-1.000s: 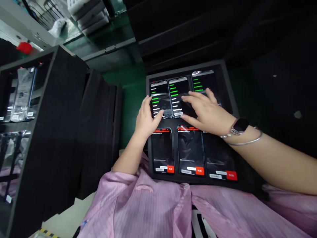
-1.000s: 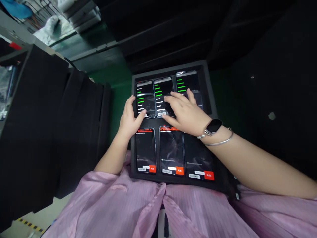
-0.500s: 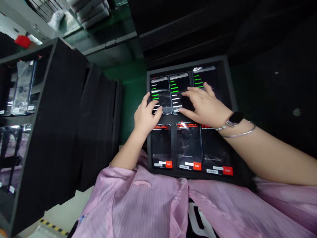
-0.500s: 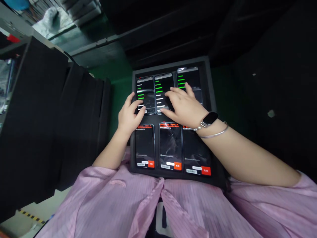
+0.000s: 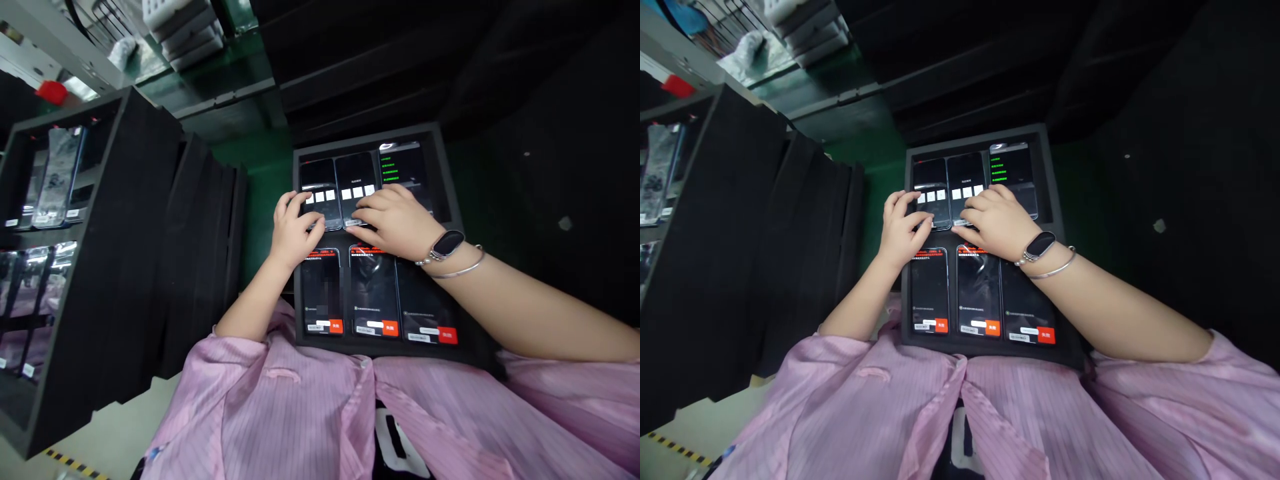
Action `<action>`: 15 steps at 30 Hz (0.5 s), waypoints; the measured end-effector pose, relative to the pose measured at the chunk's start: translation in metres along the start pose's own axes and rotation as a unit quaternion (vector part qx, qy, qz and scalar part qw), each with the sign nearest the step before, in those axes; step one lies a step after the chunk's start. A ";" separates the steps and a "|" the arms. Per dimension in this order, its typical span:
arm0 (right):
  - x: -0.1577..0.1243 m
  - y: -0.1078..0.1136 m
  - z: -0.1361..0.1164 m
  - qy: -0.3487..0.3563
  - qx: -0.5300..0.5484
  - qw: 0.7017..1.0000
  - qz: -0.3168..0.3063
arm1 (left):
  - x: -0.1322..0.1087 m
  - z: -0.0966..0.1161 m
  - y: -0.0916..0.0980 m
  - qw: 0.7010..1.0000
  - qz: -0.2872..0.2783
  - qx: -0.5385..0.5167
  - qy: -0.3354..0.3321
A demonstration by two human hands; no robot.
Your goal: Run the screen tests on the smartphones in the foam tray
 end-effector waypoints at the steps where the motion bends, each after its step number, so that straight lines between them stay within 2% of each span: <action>1: 0.000 0.001 0.000 -0.003 0.001 1.000 0.000 | 0.000 0.000 0.000 1.000 -0.002 -0.001 0.001; 15: 0.002 0.000 0.001 -0.017 0.010 1.000 -0.016 | 0.003 0.001 0.001 1.000 -0.020 -0.010 0.014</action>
Point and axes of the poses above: each hand's wrist, its own x-axis towards the middle knuckle, its own y-axis out of the back of the hand, z = x × y, the point moved 3 cm from there along x, towards the middle knuckle
